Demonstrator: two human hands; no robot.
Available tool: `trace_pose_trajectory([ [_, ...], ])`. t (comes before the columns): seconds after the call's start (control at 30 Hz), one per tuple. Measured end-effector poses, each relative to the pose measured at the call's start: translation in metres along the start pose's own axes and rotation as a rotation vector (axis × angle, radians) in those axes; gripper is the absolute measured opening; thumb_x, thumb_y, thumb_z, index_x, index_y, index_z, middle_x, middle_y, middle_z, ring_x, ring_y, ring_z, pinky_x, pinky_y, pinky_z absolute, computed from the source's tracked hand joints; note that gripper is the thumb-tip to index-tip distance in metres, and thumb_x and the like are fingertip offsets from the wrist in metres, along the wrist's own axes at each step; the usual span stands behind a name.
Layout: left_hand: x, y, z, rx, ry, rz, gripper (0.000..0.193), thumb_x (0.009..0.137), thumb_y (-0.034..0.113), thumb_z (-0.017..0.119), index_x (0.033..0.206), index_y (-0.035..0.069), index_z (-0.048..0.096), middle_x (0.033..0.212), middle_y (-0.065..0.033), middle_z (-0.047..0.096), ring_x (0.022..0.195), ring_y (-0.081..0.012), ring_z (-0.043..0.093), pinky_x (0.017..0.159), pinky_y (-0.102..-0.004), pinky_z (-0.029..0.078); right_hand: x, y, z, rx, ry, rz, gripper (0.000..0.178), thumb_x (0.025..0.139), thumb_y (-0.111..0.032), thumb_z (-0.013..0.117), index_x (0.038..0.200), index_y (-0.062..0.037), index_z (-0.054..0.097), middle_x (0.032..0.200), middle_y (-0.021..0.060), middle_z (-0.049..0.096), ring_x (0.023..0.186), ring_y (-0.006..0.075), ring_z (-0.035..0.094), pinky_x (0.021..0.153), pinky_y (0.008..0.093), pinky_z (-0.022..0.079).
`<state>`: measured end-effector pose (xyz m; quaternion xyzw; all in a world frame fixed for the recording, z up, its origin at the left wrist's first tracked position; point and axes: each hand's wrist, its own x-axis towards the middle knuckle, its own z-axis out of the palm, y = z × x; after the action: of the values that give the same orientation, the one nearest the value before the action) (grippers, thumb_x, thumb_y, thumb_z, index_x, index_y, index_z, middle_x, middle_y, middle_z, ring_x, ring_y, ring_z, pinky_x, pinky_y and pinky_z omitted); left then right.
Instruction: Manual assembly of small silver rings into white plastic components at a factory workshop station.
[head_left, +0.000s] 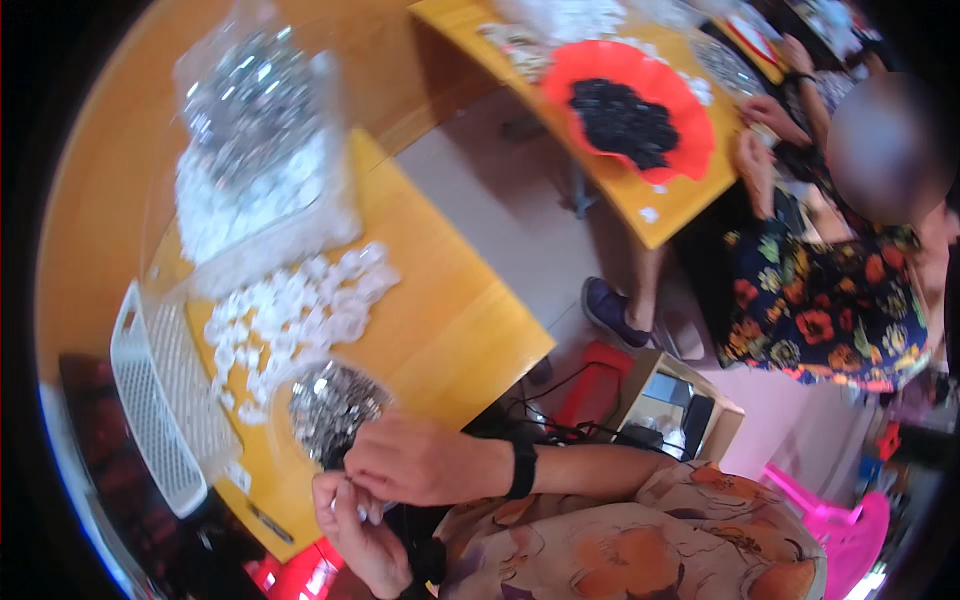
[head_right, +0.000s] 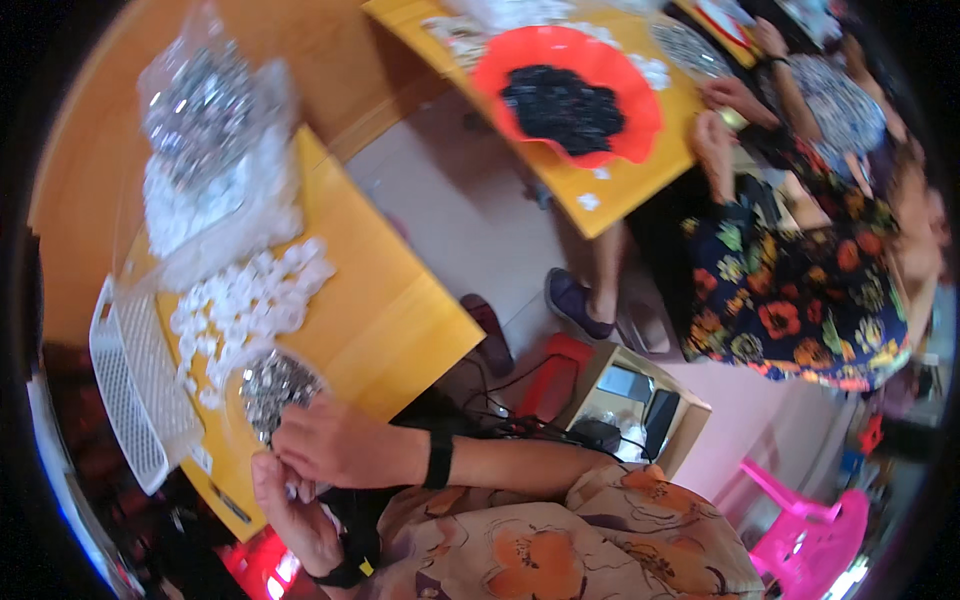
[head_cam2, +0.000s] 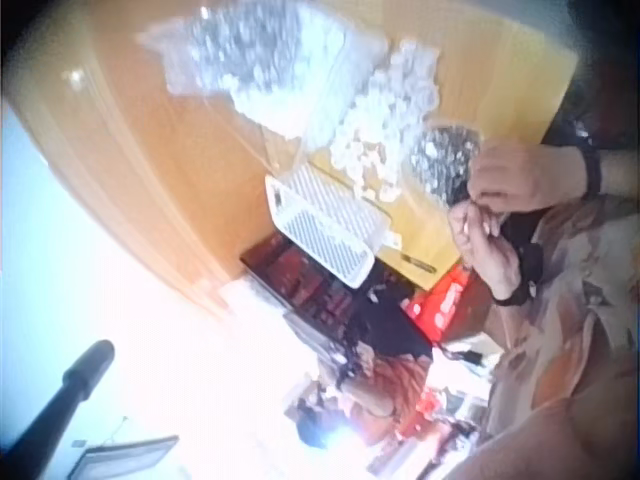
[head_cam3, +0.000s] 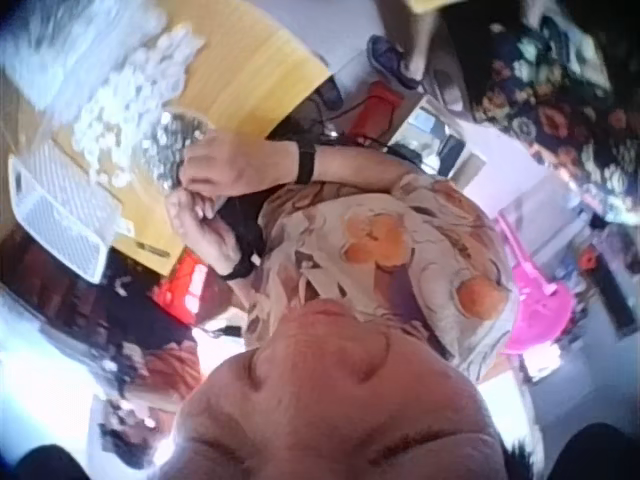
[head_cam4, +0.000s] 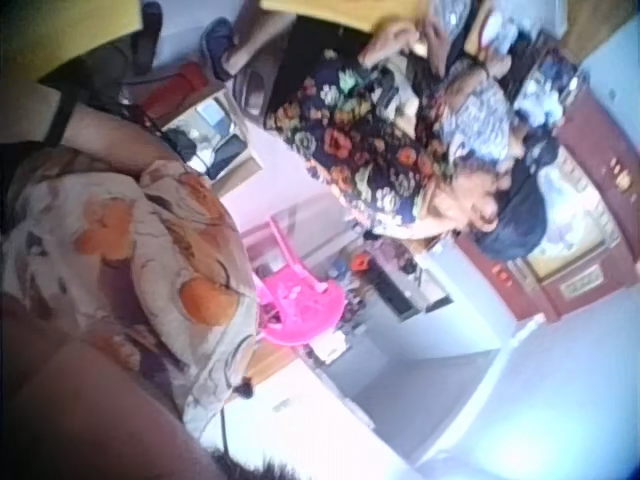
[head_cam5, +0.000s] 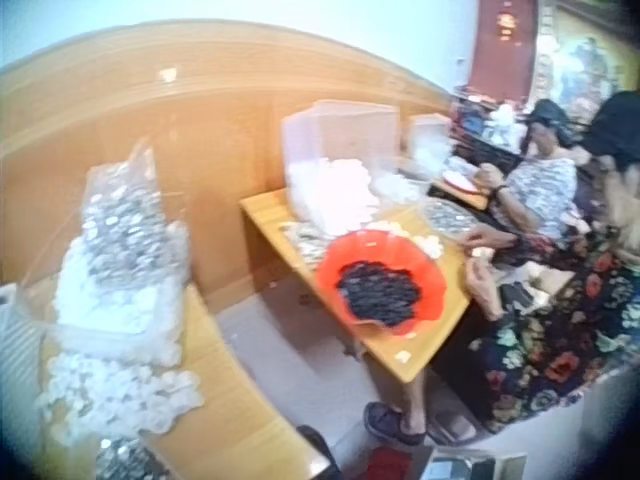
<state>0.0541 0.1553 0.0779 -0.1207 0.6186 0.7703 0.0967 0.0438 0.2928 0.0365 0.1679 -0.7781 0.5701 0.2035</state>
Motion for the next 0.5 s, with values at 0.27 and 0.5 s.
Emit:
trace_pose_trajectory([
  [0.27, 0.002, 0.006, -0.017, -0.270, -0.014, -0.179, 0.039, 0.095, 0.031, 0.043, 0.112, -0.001, 0.055, 0.087, -0.0031, 0.054, 0.063, -0.0087, 0.045, 0.057, -0.0224, 0.036, 0.003, -0.014, 0.004, 0.318, 0.018, 0.342, 0.008, 0.082, -0.002, 0.062, 0.088, -0.0036, 0.057, 0.077, 0.0072, 0.054, 0.064, 0.0198, 0.055, 0.056, 0.0299, 0.043],
  [0.5, 0.003, 0.014, -0.012, -0.331, -0.125, -0.240, 0.045, 0.099, 0.028, 0.042, 0.130, -0.005, 0.043, 0.100, -0.0025, 0.053, 0.080, -0.0115, 0.049, 0.069, -0.0236, 0.041, 0.000, -0.034, 0.002, 0.383, 0.056, 0.475, 0.006, 0.085, -0.002, 0.060, 0.090, -0.0001, 0.057, 0.077, 0.0052, 0.057, 0.064, 0.0100, 0.058, 0.056, 0.0223, 0.046],
])
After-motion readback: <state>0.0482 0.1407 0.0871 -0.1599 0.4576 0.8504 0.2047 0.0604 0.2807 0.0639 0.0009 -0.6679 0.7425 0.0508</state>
